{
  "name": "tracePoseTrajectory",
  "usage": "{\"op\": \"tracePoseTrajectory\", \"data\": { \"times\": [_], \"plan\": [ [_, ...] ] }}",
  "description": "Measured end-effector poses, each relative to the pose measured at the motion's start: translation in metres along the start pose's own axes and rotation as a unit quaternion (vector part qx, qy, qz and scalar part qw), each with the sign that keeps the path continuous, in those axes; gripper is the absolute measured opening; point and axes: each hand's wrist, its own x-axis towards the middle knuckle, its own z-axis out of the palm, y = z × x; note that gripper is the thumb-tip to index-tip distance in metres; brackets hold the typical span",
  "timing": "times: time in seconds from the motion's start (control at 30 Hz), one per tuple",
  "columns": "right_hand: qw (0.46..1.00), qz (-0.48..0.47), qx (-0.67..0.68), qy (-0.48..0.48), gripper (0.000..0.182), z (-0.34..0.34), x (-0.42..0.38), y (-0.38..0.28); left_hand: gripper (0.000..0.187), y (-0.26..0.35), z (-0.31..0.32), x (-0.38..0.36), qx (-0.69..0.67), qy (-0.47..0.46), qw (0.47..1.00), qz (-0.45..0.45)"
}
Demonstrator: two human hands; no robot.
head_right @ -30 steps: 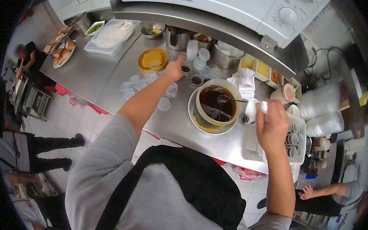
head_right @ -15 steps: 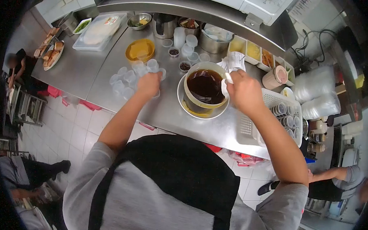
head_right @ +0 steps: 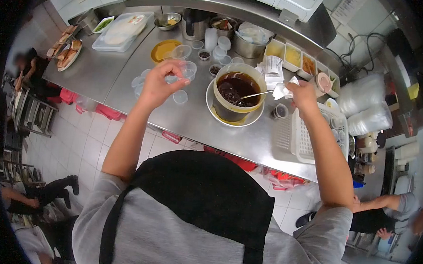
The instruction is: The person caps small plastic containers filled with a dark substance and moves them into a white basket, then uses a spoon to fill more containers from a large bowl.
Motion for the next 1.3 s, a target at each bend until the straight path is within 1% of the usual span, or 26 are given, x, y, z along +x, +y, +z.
{"op": "tracePoseTrajectory", "data": {
  "times": [0.07,0.17,0.23,0.27,0.33,0.37,0.43,0.47,0.57,0.6,0.63,0.7,0.73,0.77,0.83,0.87,0.93,0.97,1.03,1.13,1.23,1.27,1.3],
  "plan": [
    [0.999,0.011,0.043,-0.004,0.016,-0.007,-0.001,0.003,0.021,0.024,-0.002,0.002,0.000,-0.028,0.999,0.027],
    [0.995,0.028,0.093,-0.002,0.014,-0.015,-0.003,0.005,0.028,0.041,0.003,0.008,0.013,-0.059,0.997,0.044],
    [0.993,0.037,0.115,-0.009,0.014,-0.020,-0.002,0.007,0.040,0.049,0.010,0.012,0.005,-0.062,0.998,0.018],
    [0.993,0.031,0.117,0.003,0.015,-0.023,-0.002,0.007,0.046,0.052,0.014,0.014,0.000,-0.063,0.998,0.006],
    [0.992,0.018,0.121,0.027,0.015,-0.029,-0.006,-0.003,0.058,0.055,0.022,0.018,0.033,-0.070,0.997,0.006],
    [0.993,0.004,0.113,0.023,0.015,-0.034,-0.007,-0.007,0.064,0.055,0.027,0.020,0.049,-0.073,0.996,0.006],
    [0.995,-0.024,0.099,0.016,0.015,-0.045,-0.006,-0.021,0.069,0.053,0.038,0.024,0.073,-0.090,0.993,-0.009],
    [0.995,-0.015,0.097,0.032,0.016,-0.051,-0.009,-0.032,0.071,0.053,0.044,0.025,0.085,-0.098,0.991,-0.016],
    [0.992,-0.101,0.068,0.027,0.016,-0.063,-0.013,-0.060,0.075,0.057,0.066,0.028,0.068,-0.108,0.991,-0.038],
    [0.990,-0.123,0.044,0.049,0.019,-0.060,-0.023,-0.075,0.076,0.061,0.071,0.028,0.037,-0.102,0.993,-0.052],
    [0.983,-0.170,0.016,0.067,0.020,-0.055,-0.031,-0.083,0.077,0.064,0.076,0.029,0.006,-0.095,0.993,-0.066],
    [0.959,-0.261,-0.038,0.101,0.023,-0.040,-0.049,-0.096,0.079,0.069,0.080,0.028,-0.042,-0.083,0.992,-0.085],
    [0.933,-0.313,-0.132,0.122,0.022,-0.033,-0.066,-0.103,0.079,0.071,0.079,0.028,-0.058,-0.077,0.991,-0.090],
    [0.890,-0.401,-0.170,0.135,0.019,-0.025,-0.076,-0.104,0.080,0.072,0.079,0.027,-0.074,-0.071,0.990,-0.095],
    [0.778,-0.560,-0.236,0.159,0.015,-0.013,-0.090,-0.105,0.080,0.066,0.077,0.025,-0.094,-0.064,0.990,-0.086],
    [0.763,-0.582,-0.238,0.152,0.014,-0.009,-0.098,-0.109,0.080,0.063,0.076,0.024,-0.103,-0.061,0.990,-0.080],
    [0.732,-0.622,-0.241,0.138,0.013,-0.006,-0.112,-0.117,0.080,0.064,0.072,0.022,-0.105,-0.061,0.987,-0.108],
    [0.725,-0.630,-0.242,0.138,0.013,-0.006,-0.115,-0.120,0.080,0.064,0.070,0.021,-0.106,-0.060,0.985,-0.122],
    [0.711,-0.644,-0.245,0.139,0.014,-0.006,-0.119,-0.123,0.080,0.056,0.070,0.018,-0.090,-0.047,0.988,-0.120],
    [0.697,-0.657,-0.271,0.097,0.015,0.001,-0.118,-0.116,0.081,0.052,0.065,0.017,-0.086,-0.046,0.990,-0.104],
    [0.690,-0.671,-0.260,0.078,0.016,0.009,-0.111,-0.111,0.081,0.049,0.059,0.016,-0.060,-0.057,0.992,-0.093],
    [0.697,-0.665,-0.248,0.103,0.016,0.011,-0.111,-0.112,0.081,0.048,0.056,0.016,-0.047,-0.061,0.993,-0.091],
    [0.694,-0.668,-0.249,0.098,0.016,0.013,-0.110,-0.111,0.081,0.048,0.054,0.016,-0.044,-0.068,0.992,-0.095]
  ]
}}
